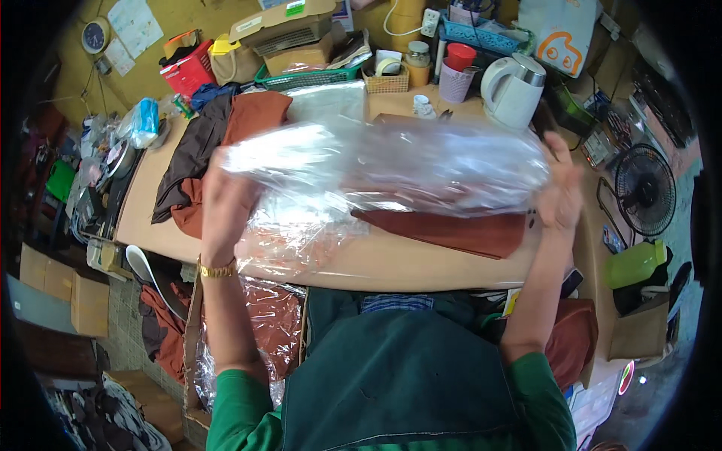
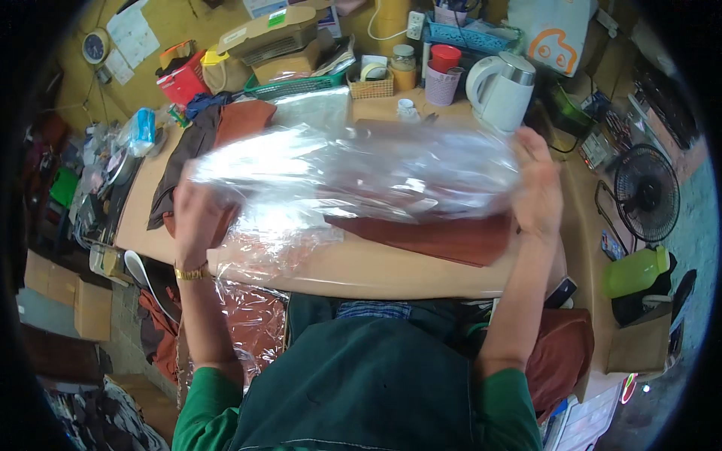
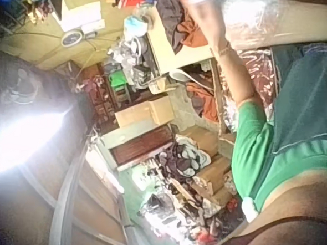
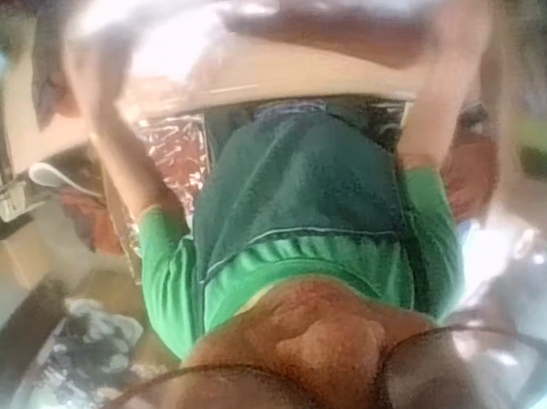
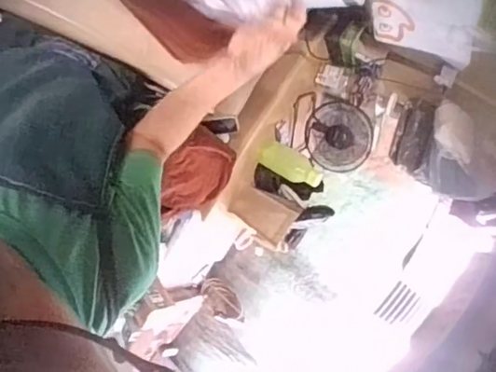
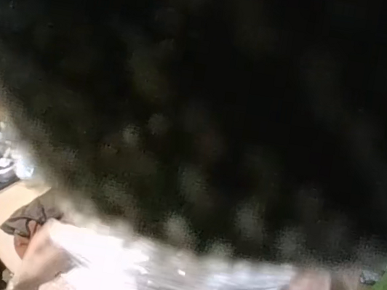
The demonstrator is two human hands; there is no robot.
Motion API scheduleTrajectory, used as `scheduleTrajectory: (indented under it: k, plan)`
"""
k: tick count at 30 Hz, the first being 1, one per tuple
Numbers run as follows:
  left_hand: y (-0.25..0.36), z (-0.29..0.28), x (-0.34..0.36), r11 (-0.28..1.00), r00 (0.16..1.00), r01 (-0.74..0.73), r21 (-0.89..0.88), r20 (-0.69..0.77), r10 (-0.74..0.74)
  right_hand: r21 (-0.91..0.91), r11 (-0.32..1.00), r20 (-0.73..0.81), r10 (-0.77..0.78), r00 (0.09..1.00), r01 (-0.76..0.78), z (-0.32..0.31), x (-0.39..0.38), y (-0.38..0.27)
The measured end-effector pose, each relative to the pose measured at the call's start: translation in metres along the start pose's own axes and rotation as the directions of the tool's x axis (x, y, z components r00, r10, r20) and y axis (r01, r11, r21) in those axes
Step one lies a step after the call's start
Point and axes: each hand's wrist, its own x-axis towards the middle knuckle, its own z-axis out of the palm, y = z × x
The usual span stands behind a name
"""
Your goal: The person picks up a brown and black bag from a box, turns it over by hand, checks the seams and zipper, wipes the surface with a white cloth, and places it inside a clear plastic bag.
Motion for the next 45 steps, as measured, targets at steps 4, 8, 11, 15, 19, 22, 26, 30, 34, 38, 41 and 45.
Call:
scheduleTrajectory:
  k: [4, 8, 11, 15, 19, 22, 26, 30, 34, 38, 41, 45]
  plan:
    - [-0.037, 0.065, 0.033, 0.988, 0.972, -0.077, -0.131, -0.232, 0.045, -0.94, 0.334, 0.088, 0.027, 0.996, 0.074, -0.018, 0.005, 0.053]
    - [-0.13, 0.143, 0.027, 0.551, 0.997, -0.069, 0.832, 0.072, 0.015, -0.99, 0.114, 0.131, 0.455, 0.881, 0.088, 0.023, -0.042, 0.152]
    - [-0.169, 0.114, 0.009, 0.258, 0.977, -0.21, 0.943, 0.215, 0.012, -0.918, -0.258, 0.106, 0.57, 0.814, 0.301, 0.017, -0.047, 0.126]
    - [-0.167, 0.079, -0.012, 0.178, 0.978, -0.182, 0.967, 0.196, -0.065, -0.873, -0.48, -0.158, 0.442, 0.883, 0.084, -0.056, -0.069, 0.067]
    - [-0.121, 0.127, -0.004, 0.209, 0.976, -0.2, 0.957, 0.213, -0.039, -0.866, -0.498, -0.222, 0.306, 0.926, -0.043, -0.057, -0.108, 0.079]
    - [-0.147, 0.171, -0.018, 0.222, 0.969, -0.229, 0.948, 0.244, -0.041, -0.948, -0.319, -0.115, 0.381, 0.917, 0.013, -0.049, -0.119, 0.072]
    - [-0.179, 0.16, -0.025, 0.164, 0.975, -0.175, 0.971, 0.194, -0.109, -0.99, -0.029, 0.092, 0.618, 0.781, 0.139, -0.032, -0.136, 0.02]
    - [-0.183, 0.151, -0.025, 0.241, 0.958, -0.229, 0.943, 0.262, -0.114, -0.982, -0.069, 0.14, 0.344, 0.928, 0.174, -0.045, -0.168, 0.032]
    - [-0.176, 0.152, -0.028, 0.32, 0.952, -0.233, 0.918, 0.282, -0.118, -0.943, -0.175, 0.263, 0.129, 0.956, 0.283, -0.041, -0.175, 0.042]
    - [-0.164, 0.161, -0.048, 0.428, 0.895, -0.225, 0.875, 0.359, -0.263, -0.944, -0.018, 0.325, -0.208, 0.922, 0.329, -0.028, -0.141, 0.047]
    - [-0.103, 0.159, -0.035, 0.799, 0.829, 0.253, 0.545, 0.303, -0.469, -0.935, -0.109, 0.345, -0.064, 0.936, 0.337, 0.034, -0.064, 0.013]
    - [-0.074, 0.027, -0.037, 0.935, 0.957, 0.29, 0.205, -0.056, -0.284, -0.888, -0.172, 0.313, 0.456, 0.833, 0.427, 0.095, 0.02, 0.011]
